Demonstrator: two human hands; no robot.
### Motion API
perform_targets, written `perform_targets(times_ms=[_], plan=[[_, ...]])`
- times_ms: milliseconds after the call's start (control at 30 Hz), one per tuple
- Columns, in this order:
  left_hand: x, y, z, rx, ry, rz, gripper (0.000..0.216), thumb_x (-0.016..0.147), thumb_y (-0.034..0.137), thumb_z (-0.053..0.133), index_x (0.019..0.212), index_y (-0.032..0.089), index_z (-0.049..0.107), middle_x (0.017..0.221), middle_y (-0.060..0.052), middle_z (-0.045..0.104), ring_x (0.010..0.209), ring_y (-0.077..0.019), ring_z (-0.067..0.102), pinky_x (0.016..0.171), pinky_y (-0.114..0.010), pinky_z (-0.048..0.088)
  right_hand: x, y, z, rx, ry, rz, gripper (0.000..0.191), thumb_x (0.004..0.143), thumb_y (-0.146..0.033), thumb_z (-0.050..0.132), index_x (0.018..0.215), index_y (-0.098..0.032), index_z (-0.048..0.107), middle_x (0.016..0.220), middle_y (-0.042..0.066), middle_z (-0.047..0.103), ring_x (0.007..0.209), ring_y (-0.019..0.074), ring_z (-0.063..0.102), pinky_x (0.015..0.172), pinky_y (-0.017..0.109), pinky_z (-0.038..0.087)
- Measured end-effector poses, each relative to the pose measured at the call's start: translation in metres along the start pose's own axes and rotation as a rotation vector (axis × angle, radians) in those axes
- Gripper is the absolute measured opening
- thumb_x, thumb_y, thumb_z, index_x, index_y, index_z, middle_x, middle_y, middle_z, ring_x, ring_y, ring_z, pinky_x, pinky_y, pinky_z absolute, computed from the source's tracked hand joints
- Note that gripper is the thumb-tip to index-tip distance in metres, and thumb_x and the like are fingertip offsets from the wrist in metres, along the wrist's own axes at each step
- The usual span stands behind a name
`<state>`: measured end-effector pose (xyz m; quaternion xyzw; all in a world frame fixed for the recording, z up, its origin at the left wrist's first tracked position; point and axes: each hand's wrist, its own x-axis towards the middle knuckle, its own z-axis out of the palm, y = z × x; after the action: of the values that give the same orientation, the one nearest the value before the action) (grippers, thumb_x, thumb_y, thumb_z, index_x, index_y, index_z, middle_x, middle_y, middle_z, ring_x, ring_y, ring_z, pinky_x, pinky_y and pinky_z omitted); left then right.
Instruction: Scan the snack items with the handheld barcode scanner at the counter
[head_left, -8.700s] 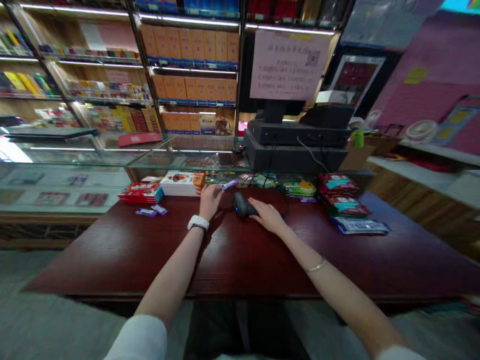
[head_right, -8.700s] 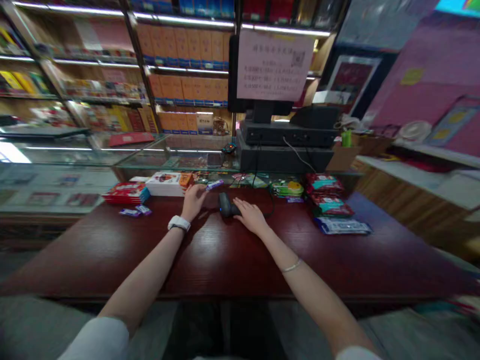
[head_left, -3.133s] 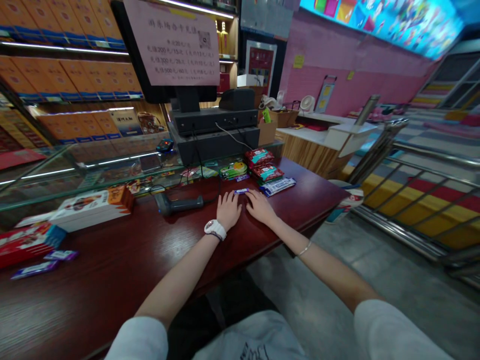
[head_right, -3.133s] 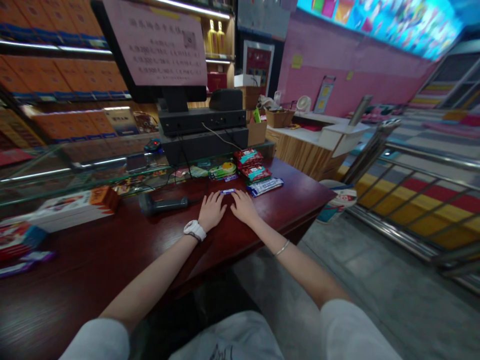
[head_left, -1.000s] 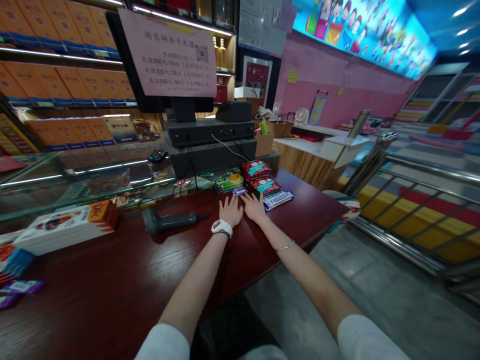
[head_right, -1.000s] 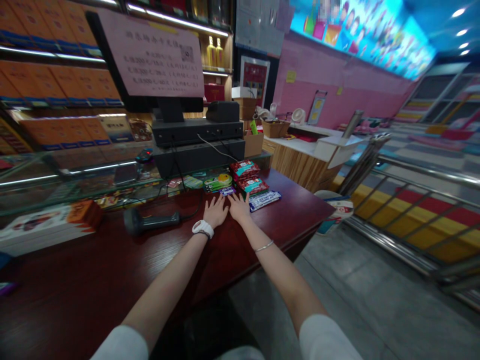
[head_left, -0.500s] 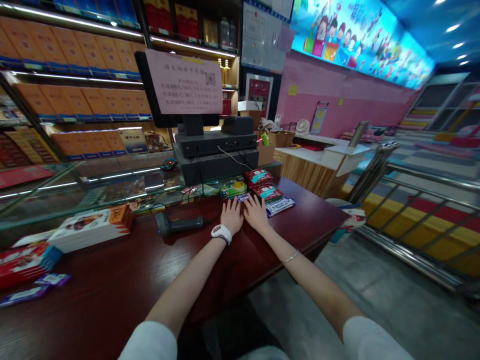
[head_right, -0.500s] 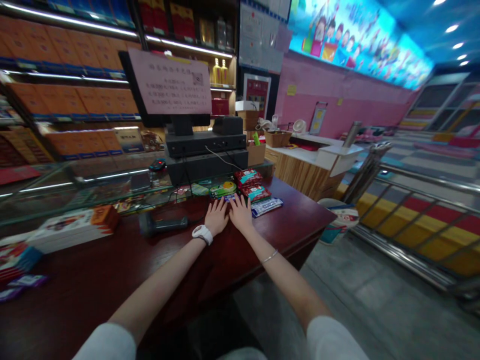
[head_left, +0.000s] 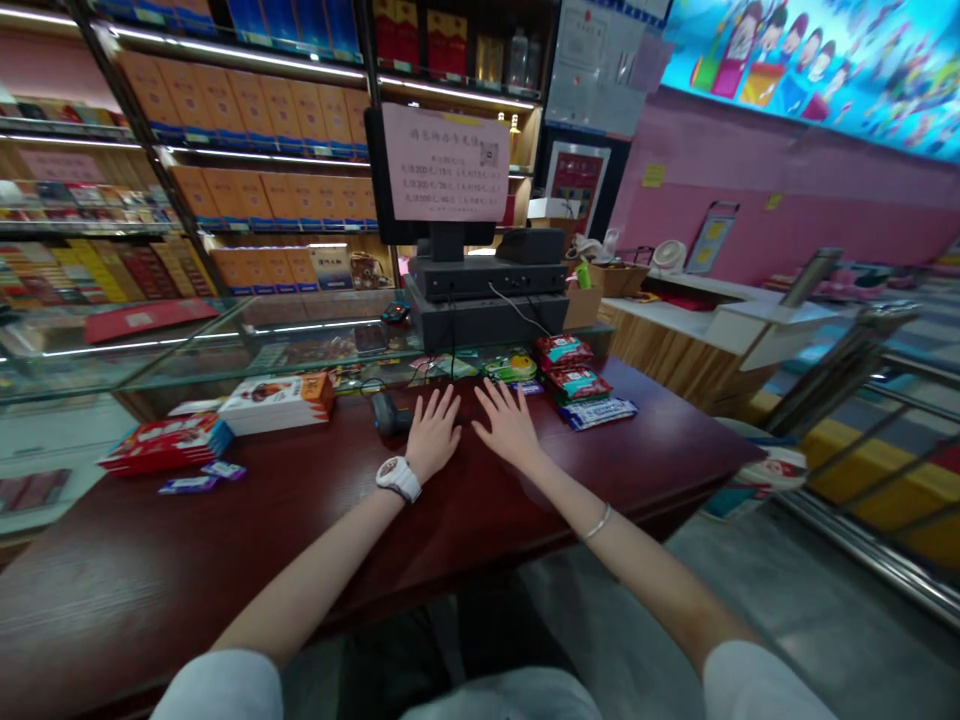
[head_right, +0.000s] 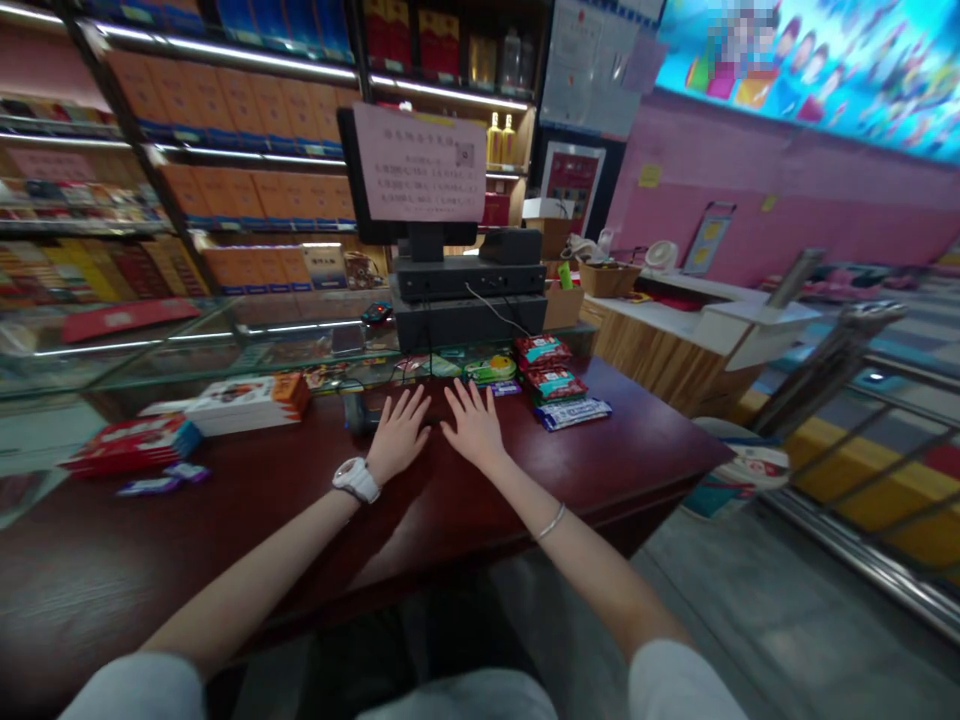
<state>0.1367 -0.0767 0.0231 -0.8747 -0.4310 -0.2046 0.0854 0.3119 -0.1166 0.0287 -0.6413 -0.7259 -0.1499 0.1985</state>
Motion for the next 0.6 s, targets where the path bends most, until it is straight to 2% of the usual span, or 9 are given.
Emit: perform_targets(times_ms=[167,333,600], plan=[[-0.039,-0.039,-0.019,0.061,0.016,-0.040,0.055,0.095,0.029,0.041,0.148,0.016,0.042,0.162,-0.007,0.028,0.149,-0.0289,0.028,0.123,-0.053,0.020,0.006,-0.039,0.010,0.064,-0.017,-0.109,0.063,0.093,-0.041,0.049,0.151,-0.019,0.038,0.162,0.007,0.027,0.149,0.0302,0.025,0.123,0.054,0.011],[-0.079,-0.076,-0.038,0.105,0.027,-0.157,0.050,0.096,0.030,0.040,0.144,0.019,0.046,0.159,-0.007,0.035,0.147,-0.0291,0.032,0.123,-0.054,0.021,0.016,-0.084,0.014,0.142,-0.062,-0.213,0.064,0.093,-0.042,0.051,0.151,-0.018,0.038,0.162,0.008,0.029,0.149,0.0309,0.026,0.123,0.056,0.011],[-0.137,-0.126,-0.060,0.173,0.035,-0.322,0.050,0.096,0.031,0.038,0.143,0.017,0.047,0.159,-0.009,0.035,0.147,-0.0301,0.032,0.121,-0.057,0.022,0.029,-0.160,0.024,0.302,-0.148,-0.376,0.065,0.093,-0.041,0.054,0.152,-0.021,0.036,0.162,0.008,0.028,0.149,0.0300,0.026,0.122,0.055,0.015]])
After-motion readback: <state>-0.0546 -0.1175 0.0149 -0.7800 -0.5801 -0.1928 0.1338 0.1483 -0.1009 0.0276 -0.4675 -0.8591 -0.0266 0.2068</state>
